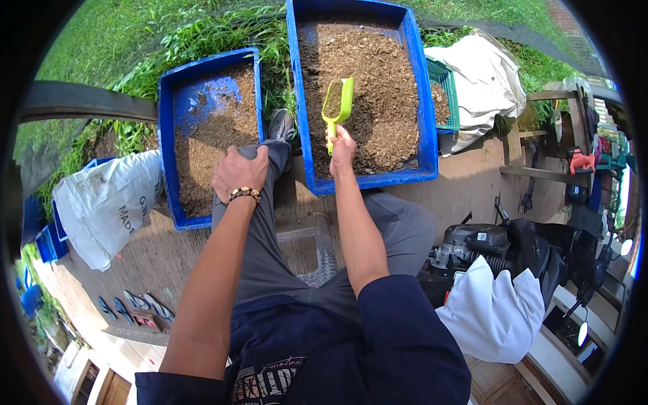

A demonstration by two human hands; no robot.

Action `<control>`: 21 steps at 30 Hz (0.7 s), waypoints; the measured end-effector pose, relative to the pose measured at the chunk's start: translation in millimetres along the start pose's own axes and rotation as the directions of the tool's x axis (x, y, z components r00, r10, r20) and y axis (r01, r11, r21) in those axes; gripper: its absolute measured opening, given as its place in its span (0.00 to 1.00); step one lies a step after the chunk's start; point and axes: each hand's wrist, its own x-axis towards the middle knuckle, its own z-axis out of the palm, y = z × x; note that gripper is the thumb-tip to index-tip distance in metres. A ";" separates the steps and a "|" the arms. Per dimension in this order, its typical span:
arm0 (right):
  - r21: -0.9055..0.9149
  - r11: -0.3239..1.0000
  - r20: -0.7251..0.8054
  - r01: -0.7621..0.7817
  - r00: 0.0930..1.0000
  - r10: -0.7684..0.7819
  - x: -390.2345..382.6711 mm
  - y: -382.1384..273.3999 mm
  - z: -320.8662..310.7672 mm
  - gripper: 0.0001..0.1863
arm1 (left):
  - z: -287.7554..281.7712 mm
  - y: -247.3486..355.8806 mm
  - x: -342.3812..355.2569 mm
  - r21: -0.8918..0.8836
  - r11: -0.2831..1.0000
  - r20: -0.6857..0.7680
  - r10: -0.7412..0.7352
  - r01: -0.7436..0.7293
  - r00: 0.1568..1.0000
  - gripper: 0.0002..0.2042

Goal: Sorting organic substrate using a sieve and moving it between bins with a scoop.

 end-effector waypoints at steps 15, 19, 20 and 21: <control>-0.693 0.670 -0.272 0.265 0.765 -0.583 27.2 0.9 -88.0 0.22 | 0.9 11.4 -4.0 -0.024 0.999 -0.007 0.038 -0.038 0.999 0.32; -0.863 0.483 -0.260 0.149 0.689 -0.677 1.4 -13.6 -74.4 0.19 | 2.0 -4.2 0.9 -0.007 1.000 -0.012 -0.001 0.000 1.000 0.32; -0.862 0.484 -0.260 0.149 0.690 -0.675 -1.6 -16.4 -70.8 0.19 | 1.8 -6.0 1.2 -0.006 1.000 -0.013 -0.002 0.002 1.000 0.32; -0.866 0.483 -0.288 0.127 0.663 -0.691 0.2 -19.8 -76.8 0.20 | 2.4 -3.0 0.8 -0.014 1.000 -0.012 0.000 0.000 1.000 0.32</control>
